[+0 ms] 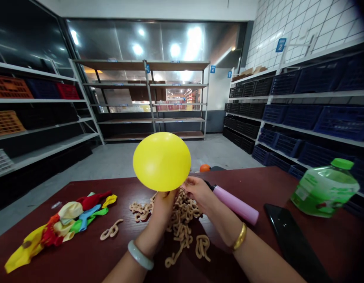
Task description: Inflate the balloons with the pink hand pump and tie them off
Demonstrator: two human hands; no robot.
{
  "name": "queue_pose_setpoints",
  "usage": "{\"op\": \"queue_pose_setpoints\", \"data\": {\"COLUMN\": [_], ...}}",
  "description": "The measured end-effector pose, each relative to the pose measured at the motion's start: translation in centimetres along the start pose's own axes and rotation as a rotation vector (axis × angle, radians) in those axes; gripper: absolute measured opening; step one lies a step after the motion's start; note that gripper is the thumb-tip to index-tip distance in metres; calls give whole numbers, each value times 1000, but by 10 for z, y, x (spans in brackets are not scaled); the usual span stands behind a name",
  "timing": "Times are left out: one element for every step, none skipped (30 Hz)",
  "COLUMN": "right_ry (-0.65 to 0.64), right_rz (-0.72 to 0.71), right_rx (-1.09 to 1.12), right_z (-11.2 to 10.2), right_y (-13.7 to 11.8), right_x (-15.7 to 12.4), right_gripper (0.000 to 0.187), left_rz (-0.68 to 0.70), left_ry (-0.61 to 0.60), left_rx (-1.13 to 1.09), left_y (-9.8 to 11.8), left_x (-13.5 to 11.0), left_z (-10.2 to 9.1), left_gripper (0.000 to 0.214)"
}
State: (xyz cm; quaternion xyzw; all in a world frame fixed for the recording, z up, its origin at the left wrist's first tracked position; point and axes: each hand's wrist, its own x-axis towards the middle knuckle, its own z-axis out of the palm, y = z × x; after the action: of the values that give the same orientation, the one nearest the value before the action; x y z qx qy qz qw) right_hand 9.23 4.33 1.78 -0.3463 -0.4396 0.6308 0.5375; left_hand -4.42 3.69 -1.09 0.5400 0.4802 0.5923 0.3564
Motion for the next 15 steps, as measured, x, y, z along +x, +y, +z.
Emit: {"op": "queue_pose_setpoints", "data": {"right_ry": [-5,-15,-26,-38,-48,-53,-51,-47,-47,-44,-33,-17,4,28,56], "right_rz": [12,26,38,50,61,68,73,76,78,86,99,113,128,142,152], "right_rx": [21,49,80,110,135,152,155,152,145,138,136,143,153,163,171], "right_z": [1,2,2,3,4,5,5,6,6,6,7,7,7,7,8], "right_y": [2,5,7,9,11,13,14,15,16,16,17,18,18,19,20], "right_x": [0,0,1,1,1,0,0,0,0,1,3,7,11,17,25], "right_gripper": [34,36,38,38,37,35,32,30,27,26,25,24,24,23,22], "left_rz": [18,25,30,43,63,86,106,110,96,68,38,14,-5,-16,-25], "left_ry": [-24,-48,-70,-83,-92,-102,-111,-120,-129,-132,-132,-124,-111,-91,-65], "left_rx": [19,28,33,42,58,82,110,135,154,161,155,139,115,86,55], "left_y": [1,2,3,5,6,7,8,7,6,5,2,-1,-4,-7,-10], "left_x": [0,0,0,-1,-2,-2,-2,-2,-1,1,3,6,9,12,15], "left_z": [0,0,0,0,0,0,0,-1,-1,-2,-2,-3,-4,-6,-7], "left_gripper": [34,33,32,32,31,30,29,28,29,29,29,29,28,27,26]}}
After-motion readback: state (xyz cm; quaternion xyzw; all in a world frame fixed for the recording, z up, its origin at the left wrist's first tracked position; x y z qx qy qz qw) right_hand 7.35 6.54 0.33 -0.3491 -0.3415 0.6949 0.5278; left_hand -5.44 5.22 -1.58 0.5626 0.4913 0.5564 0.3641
